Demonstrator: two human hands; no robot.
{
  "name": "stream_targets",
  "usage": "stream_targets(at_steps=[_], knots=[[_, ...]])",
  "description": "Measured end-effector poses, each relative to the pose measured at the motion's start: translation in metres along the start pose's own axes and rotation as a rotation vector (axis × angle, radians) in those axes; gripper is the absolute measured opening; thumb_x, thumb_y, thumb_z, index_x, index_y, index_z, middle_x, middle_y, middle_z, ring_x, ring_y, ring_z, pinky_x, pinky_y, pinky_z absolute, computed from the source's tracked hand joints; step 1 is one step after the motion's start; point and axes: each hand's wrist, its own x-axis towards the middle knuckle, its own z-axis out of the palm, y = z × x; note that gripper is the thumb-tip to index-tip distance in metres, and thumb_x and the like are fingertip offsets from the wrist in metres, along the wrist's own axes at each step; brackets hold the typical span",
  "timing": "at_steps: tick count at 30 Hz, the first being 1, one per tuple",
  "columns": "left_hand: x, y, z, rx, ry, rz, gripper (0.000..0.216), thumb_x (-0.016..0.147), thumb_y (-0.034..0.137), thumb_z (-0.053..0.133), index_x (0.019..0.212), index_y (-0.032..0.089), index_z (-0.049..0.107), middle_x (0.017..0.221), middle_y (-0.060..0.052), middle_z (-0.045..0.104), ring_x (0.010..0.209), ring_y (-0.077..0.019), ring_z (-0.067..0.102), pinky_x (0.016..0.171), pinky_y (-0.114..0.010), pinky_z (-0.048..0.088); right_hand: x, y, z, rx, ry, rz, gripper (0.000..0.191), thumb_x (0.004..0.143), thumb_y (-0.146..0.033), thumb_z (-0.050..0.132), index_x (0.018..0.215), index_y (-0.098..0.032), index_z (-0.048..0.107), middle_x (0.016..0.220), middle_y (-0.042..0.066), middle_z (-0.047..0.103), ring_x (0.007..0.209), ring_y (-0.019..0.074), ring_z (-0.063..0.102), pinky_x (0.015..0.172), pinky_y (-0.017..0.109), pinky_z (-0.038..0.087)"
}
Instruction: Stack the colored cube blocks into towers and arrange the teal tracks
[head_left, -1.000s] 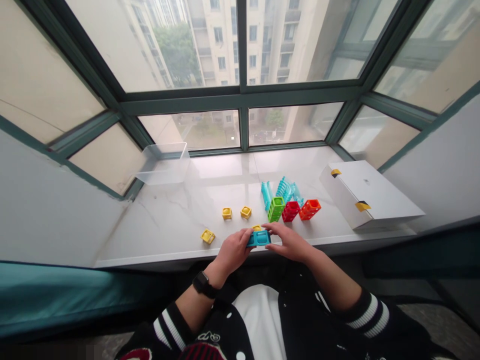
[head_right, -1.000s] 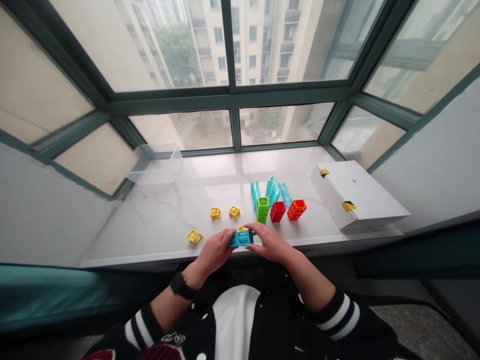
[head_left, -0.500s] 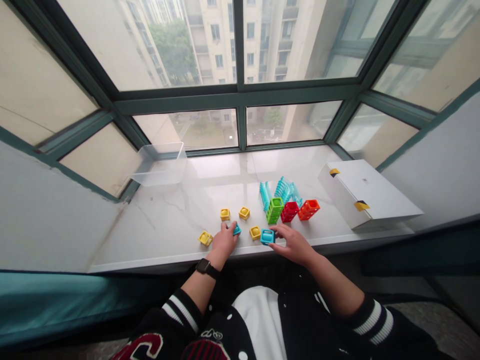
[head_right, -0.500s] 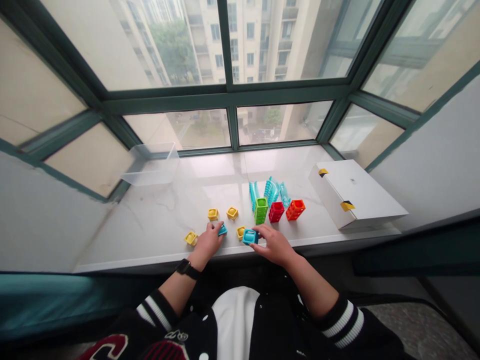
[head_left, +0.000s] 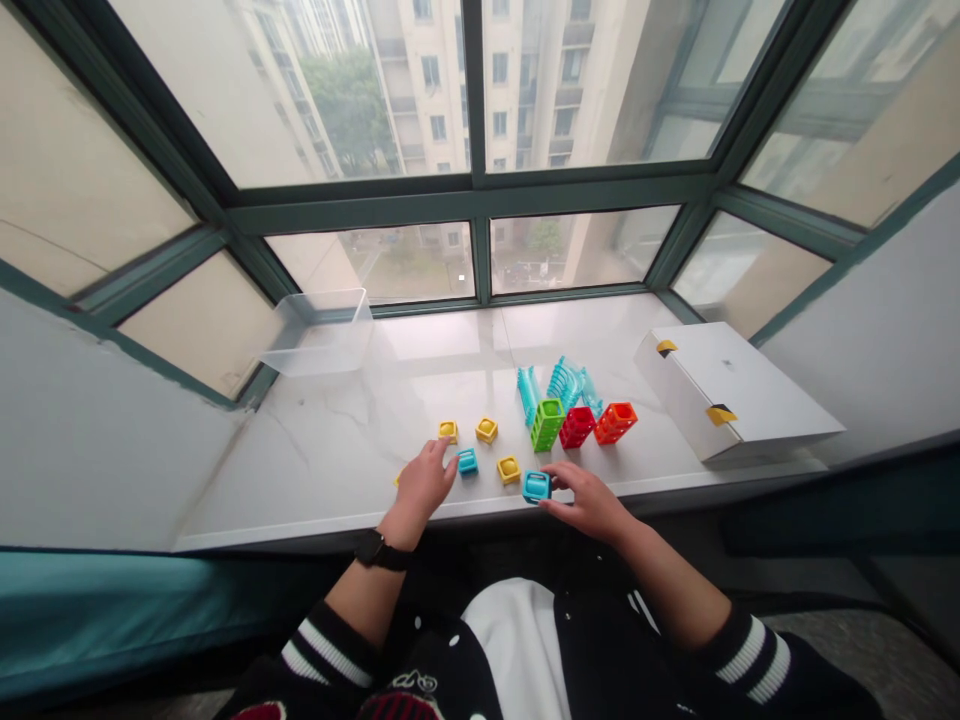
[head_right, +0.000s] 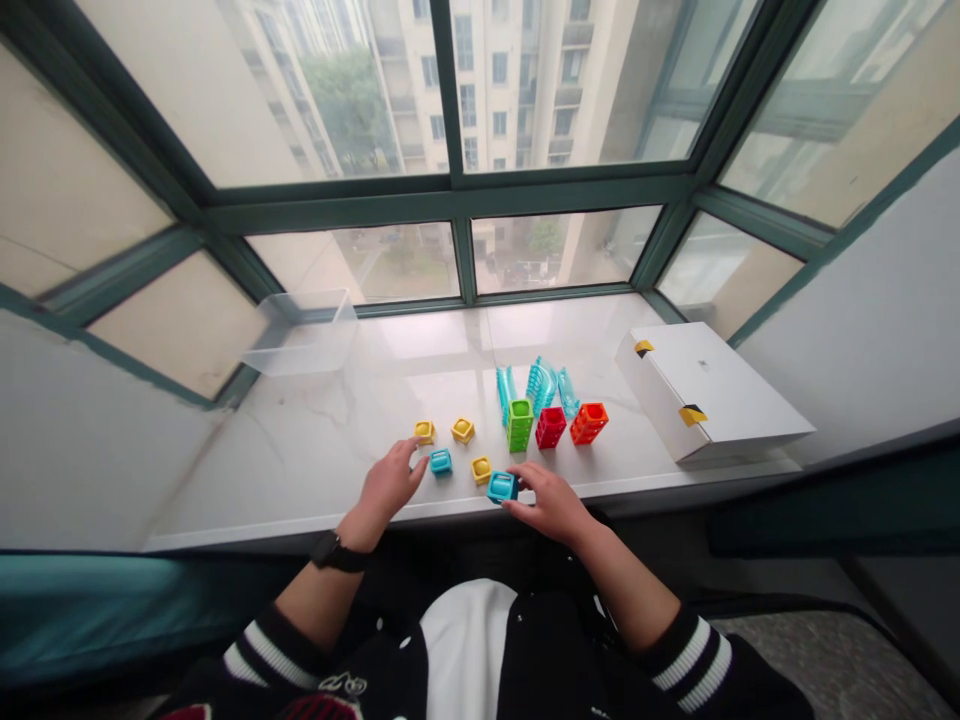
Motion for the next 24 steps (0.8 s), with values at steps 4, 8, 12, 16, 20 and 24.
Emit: stream_targets(at_steps=[4, 8, 12, 16, 20, 24], knots=[[0.026, -0.038, -0.018, -0.021, 0.152, -0.026, 0.037, 0.106, 0.040, 0.046, 0.132, 0.022, 0.065, 0.128, -0.010, 0.071, 0.111, -0.0256, 0.071, 0.090, -0.034, 0.057, 0.001, 0.000, 0.005, 0.005, -0.042, 0.000, 0.041, 0.088, -0.033, 0.077, 0.127, -0.023, 0.066, 0.119, 0.009, 0.070, 0.095, 0.0217, 0.072, 0.089, 0.038, 0.060], [0.061, -0.061, -0.009, 0.040, 0.114, -0.057, 0.036, 0.106, 0.038, 0.045, 0.129, 0.022, 0.067, 0.130, -0.010, 0.071, 0.112, -0.0264, 0.070, 0.090, -0.035, 0.057, 0.000, -0.004, 0.008, 0.000, -0.059, 0.012, 0.042, 0.087, -0.031, 0.078, 0.127, -0.024, 0.066, 0.115, 0.007, 0.070, 0.094, 0.0216, 0.071, 0.088, 0.037, 0.059], [0.084, -0.068, 0.016, 0.108, 0.004, -0.080, 0.038, 0.105, 0.037, 0.045, 0.133, 0.022, 0.065, 0.135, -0.013, 0.068, 0.113, -0.0281, 0.070, 0.091, -0.038, 0.056, -0.004, -0.006, 0.008, 0.008, -0.057, 0.015, 0.042, 0.087, -0.032, 0.079, 0.126, -0.024, 0.067, 0.115, 0.007, 0.070, 0.096, 0.0214, 0.071, 0.089, 0.036, 0.059], [0.091, -0.072, 0.033, 0.119, -0.062, -0.087, 0.040, 0.103, 0.035, 0.045, 0.135, 0.019, 0.064, 0.135, -0.015, 0.067, 0.115, -0.0288, 0.068, 0.096, -0.039, 0.055, -0.007, -0.004, 0.008, 0.019, -0.042, 0.028, 0.042, 0.087, -0.031, 0.080, 0.127, -0.025, 0.067, 0.115, 0.007, 0.070, 0.096, 0.0216, 0.071, 0.088, 0.036, 0.060], [0.091, -0.072, 0.024, 0.072, -0.052, -0.094, 0.045, 0.102, 0.042, 0.048, 0.139, 0.018, 0.061, 0.135, -0.015, 0.069, 0.121, -0.0300, 0.065, 0.103, -0.041, 0.052, -0.003, -0.001, 0.011, 0.035, -0.025, 0.019, 0.043, 0.087, -0.032, 0.080, 0.127, -0.025, 0.067, 0.117, 0.008, 0.071, 0.096, 0.0227, 0.072, 0.086, 0.038, 0.062], [0.067, -0.050, -0.002, -0.088, 0.157, -0.062, 0.045, 0.104, 0.044, 0.048, 0.137, 0.019, 0.062, 0.135, -0.015, 0.068, 0.127, -0.0310, 0.061, 0.113, -0.046, 0.047, 0.006, -0.003, 0.020, 0.068, -0.002, -0.016, 0.046, 0.088, -0.033, 0.079, 0.132, -0.025, 0.066, 0.120, 0.009, 0.072, 0.097, 0.0228, 0.072, 0.087, 0.039, 0.063]])
